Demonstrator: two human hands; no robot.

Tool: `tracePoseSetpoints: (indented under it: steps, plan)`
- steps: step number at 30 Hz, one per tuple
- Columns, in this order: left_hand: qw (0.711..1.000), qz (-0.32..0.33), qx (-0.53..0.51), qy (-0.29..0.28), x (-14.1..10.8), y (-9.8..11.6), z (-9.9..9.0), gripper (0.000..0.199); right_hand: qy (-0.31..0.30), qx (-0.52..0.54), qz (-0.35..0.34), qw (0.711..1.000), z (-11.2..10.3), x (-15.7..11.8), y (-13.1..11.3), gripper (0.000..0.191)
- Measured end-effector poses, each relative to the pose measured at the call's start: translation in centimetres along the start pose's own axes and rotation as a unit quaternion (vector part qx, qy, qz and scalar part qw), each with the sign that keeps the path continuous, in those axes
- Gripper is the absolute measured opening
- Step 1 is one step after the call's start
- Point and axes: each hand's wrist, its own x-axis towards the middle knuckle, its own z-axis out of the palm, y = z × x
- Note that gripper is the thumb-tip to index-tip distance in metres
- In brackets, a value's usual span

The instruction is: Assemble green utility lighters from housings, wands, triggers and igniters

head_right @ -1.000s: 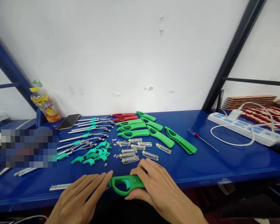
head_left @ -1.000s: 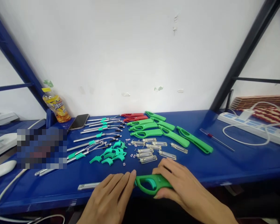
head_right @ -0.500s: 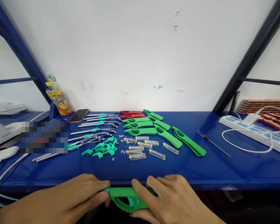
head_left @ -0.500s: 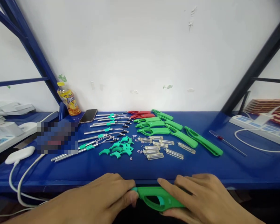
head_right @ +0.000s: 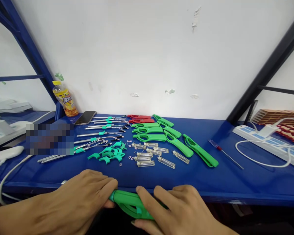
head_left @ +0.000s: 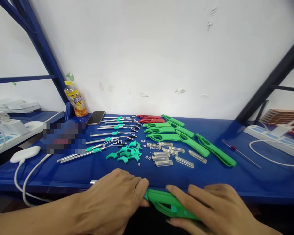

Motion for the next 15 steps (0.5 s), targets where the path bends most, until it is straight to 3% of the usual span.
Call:
tracePoseSetpoints:
  steps: [3, 6, 9, 13, 15]
  plan:
    - [1.0, 0.001, -0.009, -0.005, 0.3, -0.3, 0.1, 0.026, -0.02, 0.064, 0.062, 0.996, 0.0, 0.8, 0.3, 0.056]
    - [0.999, -0.001, -0.037, -0.024, 0.3, -0.3, 0.1, 0.027, -0.04, 0.104, 0.076, 0.991, 0.2, 1.1, 0.6, 0.066]
    - [0.999, 0.001, -0.049, -0.019, -0.3, 0.1, 0.1, 0.027, -0.026, 0.078, 0.03, 0.996, 0.2, 0.9, 0.8, 0.063]
    - [0.996, 0.036, -0.032, 0.074, -2.1, 1.3, 0.9, 0.011, -0.021, 0.005, -0.084, 0.996, -0.3, 0.7, 0.8, 0.043]
    - [0.993, 0.015, 0.0, 0.119, -3.0, 2.0, 1.2, 0.011, -0.033, -0.014, -0.111, 0.993, -0.6, 0.6, 0.5, 0.036]
